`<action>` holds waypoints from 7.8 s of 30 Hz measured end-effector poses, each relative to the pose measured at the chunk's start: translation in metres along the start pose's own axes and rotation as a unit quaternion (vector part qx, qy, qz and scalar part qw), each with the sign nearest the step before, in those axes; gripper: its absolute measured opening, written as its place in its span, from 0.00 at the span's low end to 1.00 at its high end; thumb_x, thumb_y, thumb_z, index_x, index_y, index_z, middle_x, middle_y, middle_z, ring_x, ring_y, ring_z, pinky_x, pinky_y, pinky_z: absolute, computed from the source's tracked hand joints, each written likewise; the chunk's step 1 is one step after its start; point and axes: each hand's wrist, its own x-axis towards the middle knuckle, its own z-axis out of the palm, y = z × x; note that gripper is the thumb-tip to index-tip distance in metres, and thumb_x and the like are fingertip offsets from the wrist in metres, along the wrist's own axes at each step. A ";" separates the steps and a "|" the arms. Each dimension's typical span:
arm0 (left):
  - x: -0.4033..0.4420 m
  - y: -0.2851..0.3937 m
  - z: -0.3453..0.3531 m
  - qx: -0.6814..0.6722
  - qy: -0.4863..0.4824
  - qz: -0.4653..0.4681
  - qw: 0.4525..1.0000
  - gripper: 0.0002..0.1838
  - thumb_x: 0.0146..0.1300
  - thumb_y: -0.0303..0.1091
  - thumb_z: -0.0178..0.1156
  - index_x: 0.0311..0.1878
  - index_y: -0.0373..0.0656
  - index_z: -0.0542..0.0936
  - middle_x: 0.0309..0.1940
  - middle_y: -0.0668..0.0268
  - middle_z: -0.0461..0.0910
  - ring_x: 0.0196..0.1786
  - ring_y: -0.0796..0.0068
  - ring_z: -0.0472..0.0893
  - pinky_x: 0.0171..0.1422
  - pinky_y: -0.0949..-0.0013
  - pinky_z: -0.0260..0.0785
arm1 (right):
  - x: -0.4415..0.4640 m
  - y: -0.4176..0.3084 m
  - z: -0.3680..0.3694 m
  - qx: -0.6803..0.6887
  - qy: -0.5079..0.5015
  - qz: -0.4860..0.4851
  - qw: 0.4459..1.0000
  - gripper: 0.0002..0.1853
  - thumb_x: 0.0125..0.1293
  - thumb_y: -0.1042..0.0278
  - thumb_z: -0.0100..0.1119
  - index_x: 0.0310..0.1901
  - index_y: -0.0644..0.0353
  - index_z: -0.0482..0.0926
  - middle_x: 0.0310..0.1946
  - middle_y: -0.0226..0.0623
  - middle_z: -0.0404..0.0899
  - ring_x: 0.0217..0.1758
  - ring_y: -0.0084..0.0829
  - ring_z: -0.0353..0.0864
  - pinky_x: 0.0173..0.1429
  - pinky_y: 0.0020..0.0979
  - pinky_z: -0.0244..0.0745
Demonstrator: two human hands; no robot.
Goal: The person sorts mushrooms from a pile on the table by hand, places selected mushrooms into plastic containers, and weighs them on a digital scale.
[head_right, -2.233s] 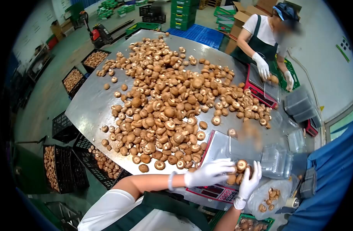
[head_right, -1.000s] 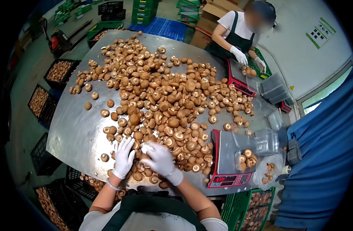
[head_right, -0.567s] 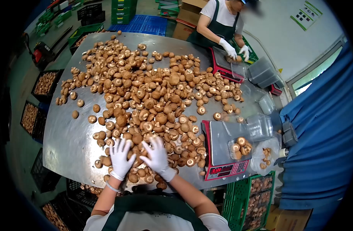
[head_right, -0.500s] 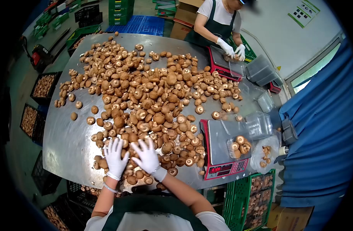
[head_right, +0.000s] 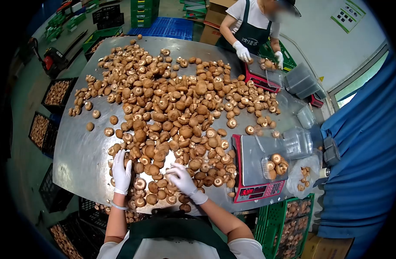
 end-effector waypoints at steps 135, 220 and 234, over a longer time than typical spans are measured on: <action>-0.093 0.051 -0.048 -0.466 0.126 -0.336 0.809 0.21 0.66 0.39 0.51 0.59 0.43 0.71 0.52 0.62 0.74 0.45 0.69 0.80 0.52 0.66 0.71 | 0.033 0.008 -0.080 -0.357 -0.111 -0.218 0.901 0.23 0.57 0.53 0.64 0.52 0.54 0.77 0.63 0.44 0.66 0.63 0.44 0.67 0.63 0.49 0.62; -0.177 0.474 0.240 -0.403 -0.546 0.105 0.727 0.07 0.67 0.23 0.53 0.47 0.39 0.71 0.43 0.63 0.77 0.46 0.74 0.77 0.54 0.73 0.68 | -0.336 0.073 -0.457 0.320 0.466 0.093 0.820 0.09 0.72 0.67 0.49 0.50 0.57 0.71 0.44 0.30 0.73 0.39 0.21 0.77 0.43 0.24 0.76; -0.177 0.507 0.250 -0.339 -0.644 0.055 0.684 0.15 0.72 0.35 0.49 0.56 0.38 0.73 0.45 0.62 0.80 0.48 0.75 0.78 0.55 0.72 0.69 | -0.751 0.052 -0.383 -0.021 0.647 0.592 0.480 0.05 0.67 0.66 0.56 0.36 0.56 0.76 0.34 0.35 0.81 0.33 0.30 0.82 0.36 0.30 0.78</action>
